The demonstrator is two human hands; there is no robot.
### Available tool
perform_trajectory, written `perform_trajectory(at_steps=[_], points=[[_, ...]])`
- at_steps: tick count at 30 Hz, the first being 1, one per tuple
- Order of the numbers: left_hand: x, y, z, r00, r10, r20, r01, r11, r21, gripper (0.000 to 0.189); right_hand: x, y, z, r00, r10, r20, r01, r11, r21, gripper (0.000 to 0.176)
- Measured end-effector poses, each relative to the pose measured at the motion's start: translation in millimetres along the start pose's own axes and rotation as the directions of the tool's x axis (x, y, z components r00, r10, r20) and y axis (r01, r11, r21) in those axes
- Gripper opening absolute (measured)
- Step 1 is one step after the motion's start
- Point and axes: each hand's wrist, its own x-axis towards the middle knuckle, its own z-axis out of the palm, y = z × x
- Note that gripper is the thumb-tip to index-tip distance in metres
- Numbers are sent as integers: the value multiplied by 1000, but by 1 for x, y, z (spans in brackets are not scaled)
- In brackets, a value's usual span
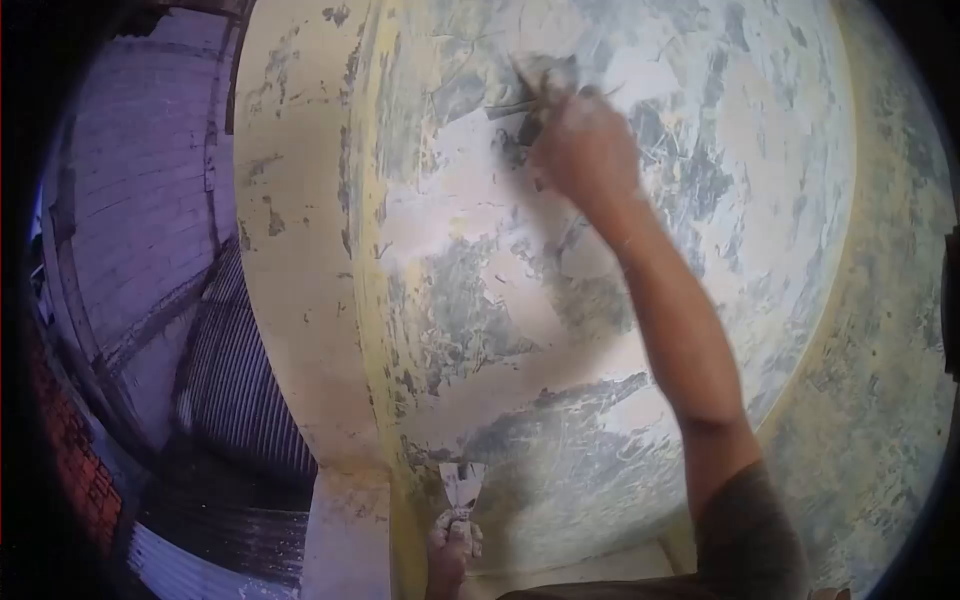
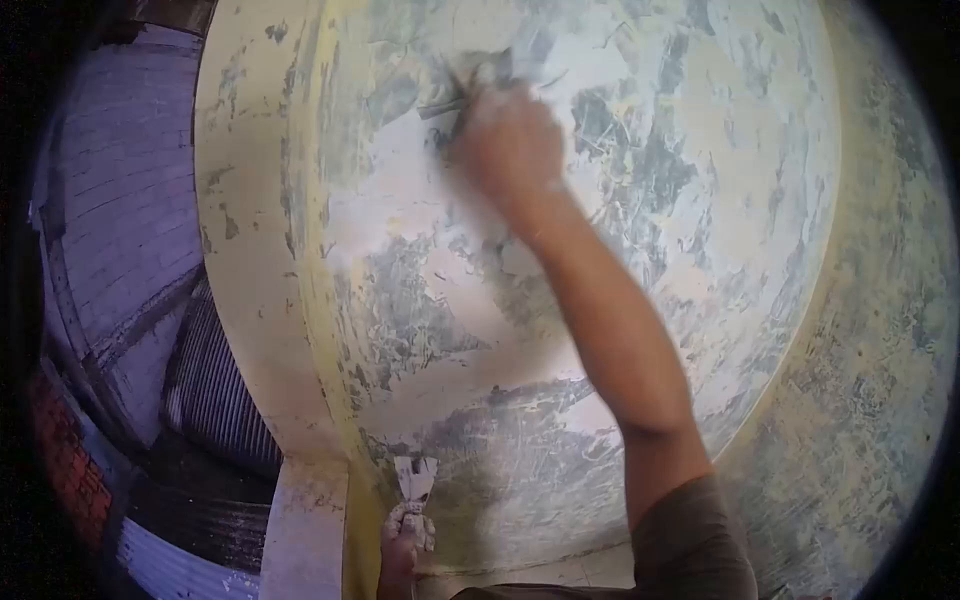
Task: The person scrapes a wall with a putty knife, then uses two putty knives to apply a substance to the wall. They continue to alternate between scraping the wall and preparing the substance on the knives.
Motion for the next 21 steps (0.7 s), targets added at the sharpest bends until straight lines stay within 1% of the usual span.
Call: perform_trajectory(at_steps=[1, 2, 3, 5, 6, 7, 9, 10, 12, 13, 15, 16, 18, 21], points=[[-3, 3, 7, 1000, -12, -24, 12, 1000, -13, 34, -14, -8, 5, 998, -35, -56, 33, 999, -36, 30], [-6, 6, 11, 999, -22, -49, 21, 999, -26, 33, -28, -18, 5, 997, -40, -59, 38, 999, -32, 27], [2, 22, -1, 1000, -4, -27, 5, 1000, 27, 33, -37, -12, 0, 995, 5, -98, -6, 1000, -19, 27], [-2, 22, 6, 999, 15, -30, -14, 999, 41, 24, -42, -7, -1, 992, -81, -96, 85, 996, 39, 26], [-3, 17, 7, 999, 24, -39, -23, 999, 29, 24, -33, -12, -15, 1000, 8, 5, -9, 998, 62, 27], [-2, 15, 3, 999, 16, -46, -14, 999, 41, 26, -19, -4, -20, 986, -89, -144, 98, 993, 60, 28], [-1, 14, 5, 999, 3, -46, -1, 999, 54, 29, 22, 11, -15, 938, -149, -314, 167, 985, 33, 27], [-2, 17, 9, 999, 0, -51, 2, 999, 54, 28, 40, 16, -11, 938, -148, -315, 166, 986, 31, 27], [-3, 16, 10, 998, -5, -59, 8, 999, 53, 27, 62, 18, -7, 914, -138, -382, 141, 990, -22, 26], [-2, 12, 6, 998, -4, -56, 6, 999, 38, 27, 60, 16, -4, 914, -139, -381, 142, 990, -22, 26], [-4, 11, 5, 998, -9, -54, 10, 1000, 17, 27, 51, 9, 3, 948, -88, -306, 77, 996, -49, 29], [-4, 14, 6, 998, -7, -67, 9, 999, 31, 27, 44, 5, 7, 949, -92, -302, 80, 995, -52, 29], [-4, 17, 10, 997, -7, -82, 11, 999, 43, 27, 23, -1, 13, 985, -13, -174, 14, 1000, 3, 30], [-5, 21, 11, 999, 20, -42, -18, 999, 41, 27, -16, -11, 14, 989, 20, -146, -12, 998, 58, 26]])
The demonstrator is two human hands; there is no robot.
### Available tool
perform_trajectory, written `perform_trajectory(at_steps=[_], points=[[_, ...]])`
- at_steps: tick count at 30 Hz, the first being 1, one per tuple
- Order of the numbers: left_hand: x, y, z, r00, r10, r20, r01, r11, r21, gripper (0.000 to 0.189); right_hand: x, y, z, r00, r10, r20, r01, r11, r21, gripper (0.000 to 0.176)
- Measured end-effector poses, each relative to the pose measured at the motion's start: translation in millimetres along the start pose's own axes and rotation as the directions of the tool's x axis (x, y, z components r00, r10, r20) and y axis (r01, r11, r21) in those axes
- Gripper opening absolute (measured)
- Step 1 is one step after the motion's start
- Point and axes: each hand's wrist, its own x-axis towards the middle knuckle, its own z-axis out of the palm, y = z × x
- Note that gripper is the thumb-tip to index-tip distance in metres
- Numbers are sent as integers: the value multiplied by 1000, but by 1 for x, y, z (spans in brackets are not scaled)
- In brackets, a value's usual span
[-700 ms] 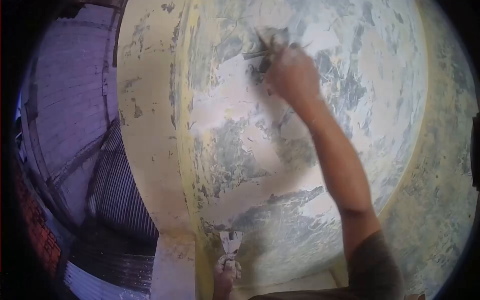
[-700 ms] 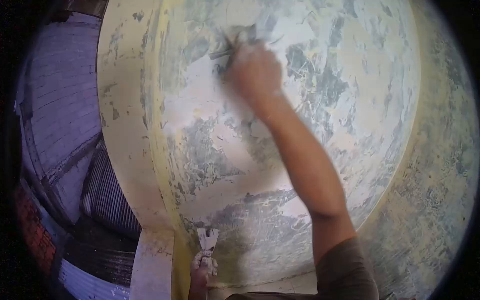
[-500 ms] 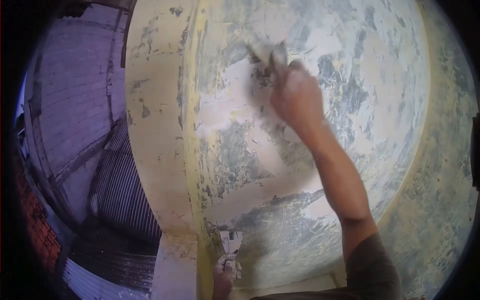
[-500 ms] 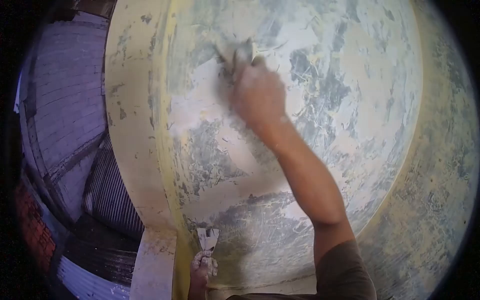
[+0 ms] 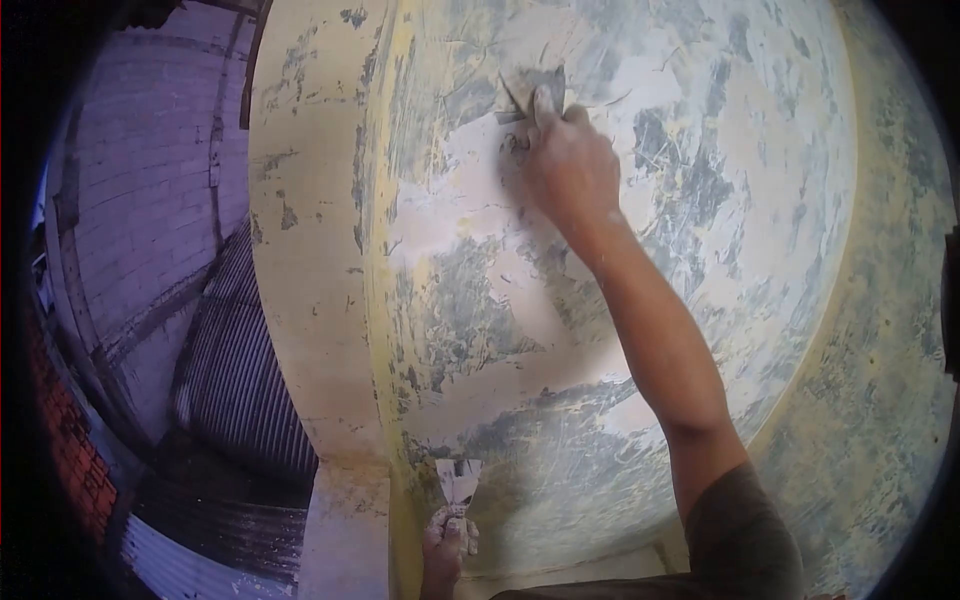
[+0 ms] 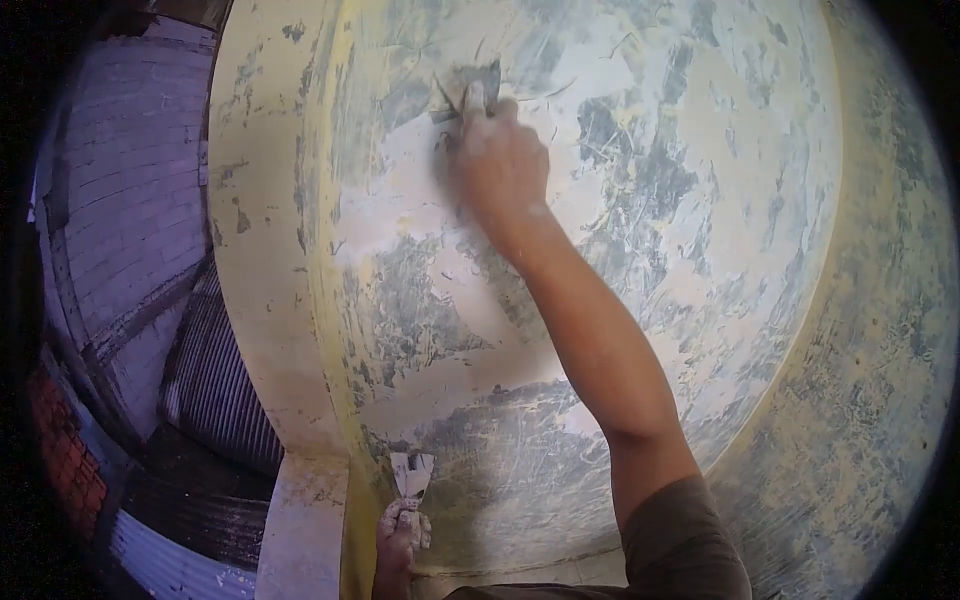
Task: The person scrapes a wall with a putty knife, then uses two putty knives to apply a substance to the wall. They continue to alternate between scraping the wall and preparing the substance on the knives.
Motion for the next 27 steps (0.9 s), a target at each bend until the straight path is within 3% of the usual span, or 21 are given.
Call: perform_trajectory(at_steps=[6, 8, 10, 12, 16, 19, 22, 24, 27], points=[[2, -7, -3, 1000, -3, -3, 3, 1000, -13, 28, -17, 21, -30, 996, -62, 70, 59, 998, 35, 23], [1, -6, -1, 999, -32, 3, 32, 999, -22, 28, 9, 32, -32, 997, -75, 16, 75, 997, 21, 25], [1, -8, -1, 999, -40, -3, 40, 999, 13, 28, 30, 40, -29, 982, -61, -181, 68, 997, 32, 25], [1, -8, 0, 999, -46, -9, 46, 998, 43, 27, 31, 44, -19, 985, -89, -150, 87, 996, -18, 30], [2, -1, 3, 1000, -26, -18, 26, 999, 36, 22, -7, 18, -6, 998, 49, -50, -50, 999, -16, 32], [-2, 3, 4, 999, -28, -23, 29, 999, 18, 20, -37, 8, -17, 997, 65, -32, -64, 997, 42, 31], [0, 3, 5, 1000, -4, -13, 4, 1000, 0, 22, -21, 8, -35, 993, 68, 92, -79, 989, 121, 28], [0, 0, 3, 1000, -10, -2, 10, 1000, 14, 25, 12, 16, -32, 996, -8, -86, 18, 993, 113, 26], [0, -4, 1, 1000, -9, -5, 9, 1000, 21, 24, 38, 23, -11, 996, -30, -90, 28, 999, -27, 22]])
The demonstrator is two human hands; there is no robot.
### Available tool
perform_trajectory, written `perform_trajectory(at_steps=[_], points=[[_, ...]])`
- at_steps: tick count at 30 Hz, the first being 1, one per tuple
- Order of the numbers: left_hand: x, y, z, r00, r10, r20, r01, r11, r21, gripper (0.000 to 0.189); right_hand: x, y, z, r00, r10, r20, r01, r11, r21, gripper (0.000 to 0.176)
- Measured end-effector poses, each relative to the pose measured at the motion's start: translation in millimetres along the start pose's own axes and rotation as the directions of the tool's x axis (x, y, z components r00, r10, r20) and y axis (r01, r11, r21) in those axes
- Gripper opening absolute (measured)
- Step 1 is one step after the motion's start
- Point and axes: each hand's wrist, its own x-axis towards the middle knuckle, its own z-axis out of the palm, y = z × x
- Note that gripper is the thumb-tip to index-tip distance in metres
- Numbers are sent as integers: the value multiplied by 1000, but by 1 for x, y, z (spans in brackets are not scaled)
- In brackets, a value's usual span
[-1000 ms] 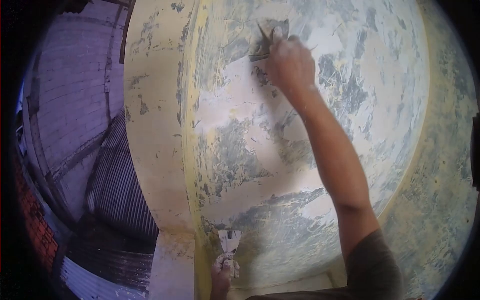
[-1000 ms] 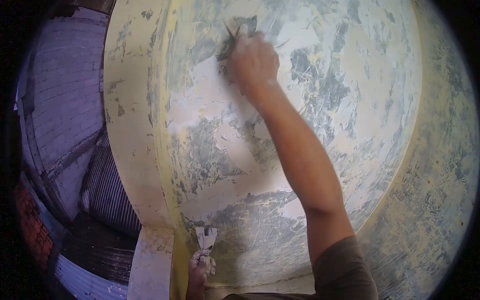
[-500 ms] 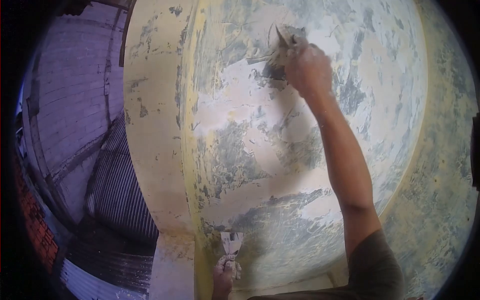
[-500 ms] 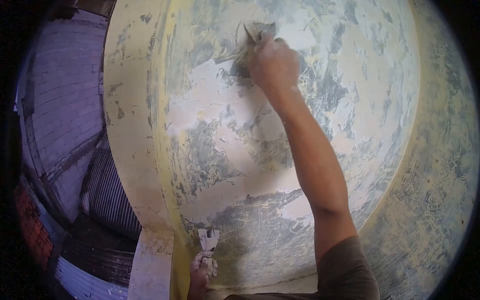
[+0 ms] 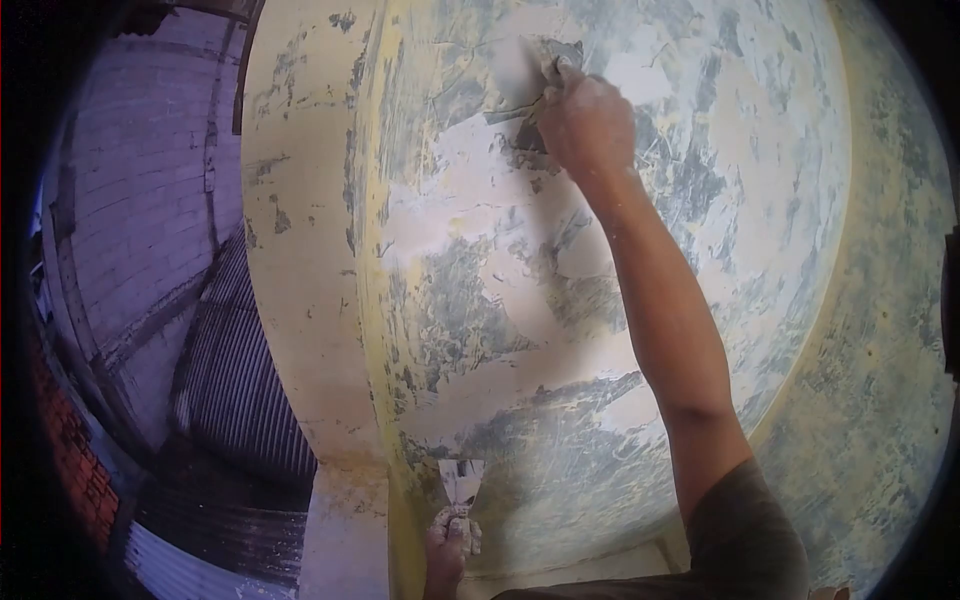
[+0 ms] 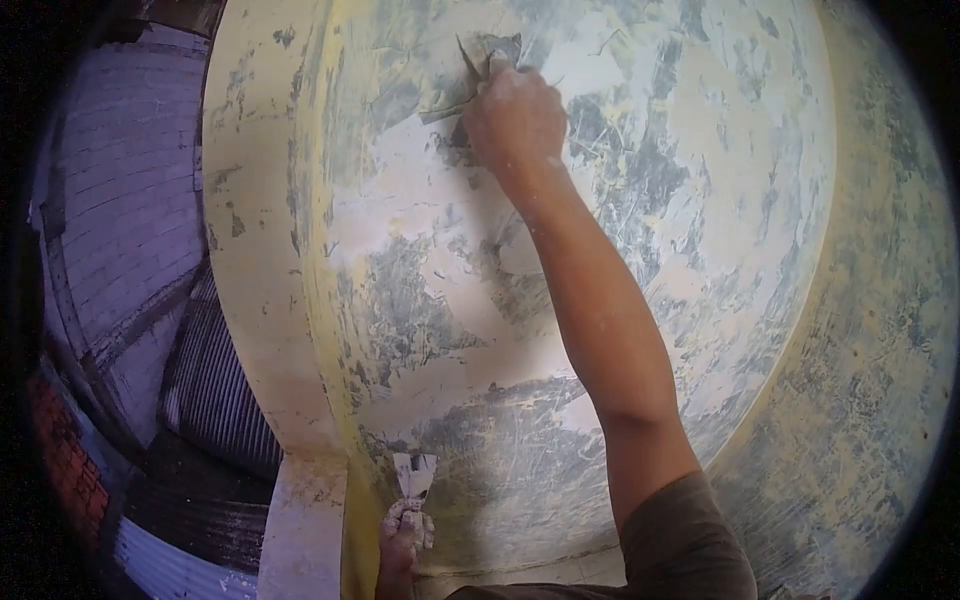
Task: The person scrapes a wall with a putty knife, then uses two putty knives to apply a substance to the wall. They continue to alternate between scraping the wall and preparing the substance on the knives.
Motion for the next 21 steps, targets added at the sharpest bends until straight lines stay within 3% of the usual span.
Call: perform_trajectory(at_steps=[3, 4, 9, 11, 13, 15, 16, 19, 21], points=[[-1, 2, 3, 1000, 11, -6, -12, 999, -38, 21, -24, -10, 7, 1000, 27, 3, -27, 1000, -11, 22], [1, 2, 3, 1000, 5, -15, -5, 999, -39, 23, -35, -13, 6, 990, 62, 128, -59, 998, -24, 25], [-2, 5, 3, 999, 1, -39, -2, 1000, -10, 27, -73, -16, -14, 994, -24, 109, 19, 999, 49, 28], [-3, 3, 3, 1000, 19, 23, -18, 999, -47, 28, -59, -17, -34, 972, 130, 194, -137, 990, 25, 27], [-2, -1, 3, 1000, 13, 20, -12, 999, -42, 27, -32, -7, -26, 977, 136, 162, -149, 986, 70, 25], [-3, -2, 4, 1000, 5, 13, -4, 999, -39, 25, -10, 4, -5, 995, 4, -104, 7, 994, 105, 25], [-5, 1, 5, 1000, -4, 10, 4, 1000, -27, 26, -5, 6, 2, 995, 7, -101, 4, 994, 105, 25], [-3, 1, 5, 1000, -5, -2, 5, 1000, -25, 26, -4, 1, 11, 998, 4, -60, -1, 999, 55, 24], [-4, 1, 4, 1000, -6, -7, 6, 999, -35, 26, -28, -7, 7, 994, 46, 98, -51, 998, 44, 24]])
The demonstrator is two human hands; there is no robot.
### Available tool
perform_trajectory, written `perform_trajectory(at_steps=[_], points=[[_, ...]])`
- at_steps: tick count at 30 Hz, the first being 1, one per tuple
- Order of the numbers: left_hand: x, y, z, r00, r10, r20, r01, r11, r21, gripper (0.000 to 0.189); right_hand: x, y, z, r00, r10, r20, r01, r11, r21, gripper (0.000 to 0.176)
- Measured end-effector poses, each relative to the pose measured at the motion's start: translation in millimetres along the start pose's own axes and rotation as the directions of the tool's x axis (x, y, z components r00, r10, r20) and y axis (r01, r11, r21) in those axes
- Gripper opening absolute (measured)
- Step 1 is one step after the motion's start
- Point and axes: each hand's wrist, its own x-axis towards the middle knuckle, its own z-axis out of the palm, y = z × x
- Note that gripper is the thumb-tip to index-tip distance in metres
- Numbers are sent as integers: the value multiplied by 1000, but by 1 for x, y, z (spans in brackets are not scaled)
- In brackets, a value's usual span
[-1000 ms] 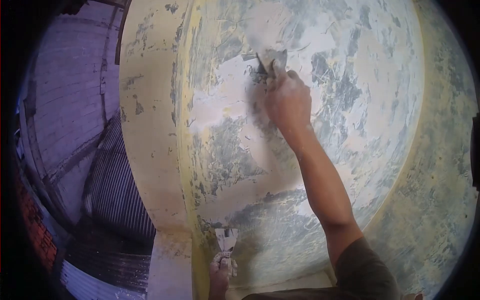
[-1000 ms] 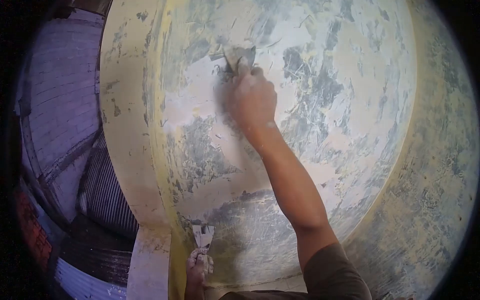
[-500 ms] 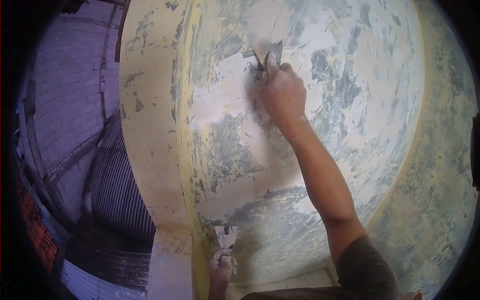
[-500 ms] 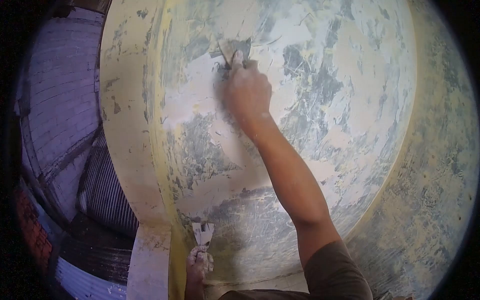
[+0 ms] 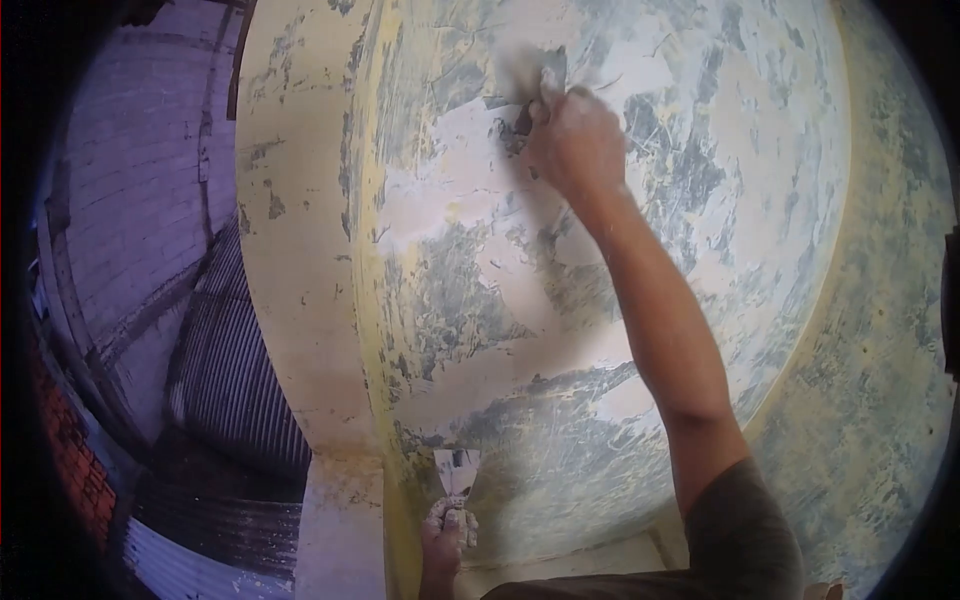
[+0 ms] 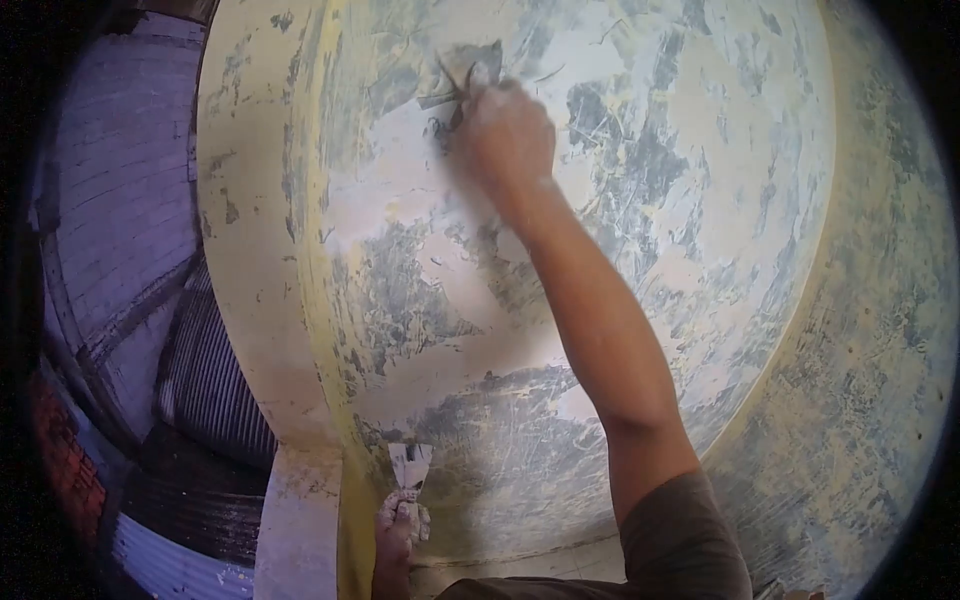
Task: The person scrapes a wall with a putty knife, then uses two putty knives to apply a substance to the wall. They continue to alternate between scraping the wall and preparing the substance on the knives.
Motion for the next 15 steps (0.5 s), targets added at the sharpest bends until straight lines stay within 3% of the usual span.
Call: perform_trajectory(at_steps=[4, 6, 8, 10, 13, 15], points=[[-3, 6, 1, 1000, 20, -1, -20, 1000, 18, 24, -47, -5, -19, 995, -82, 62, 79, 995, 59, 24], [0, 6, 2, 1000, 17, -4, -17, 1000, 16, 24, -30, -11, -38, 992, -18, 123, 15, 1000, 24, 28], [1, -1, 0, 1000, 6, 8, -6, 1000, 14, 24, 6, -5, -45, 998, -61, 30, 60, 998, 26, 22], [3, -3, 0, 1000, -9, -8, 9, 1000, 27, 24, 46, 6, -31, 988, -59, -142, 60, 998, 4, 34], [4, -2, -3, 1000, -5, -12, 5, 1000, 29, 23, 66, 8, -14, 994, 19, -108, -23, 999, -32, 31], [2, -1, -7, 1000, 11, 7, -11, 1000, 19, 23, 44, 7, 7, 993, -35, -116, 28, 998, -62, 28]])
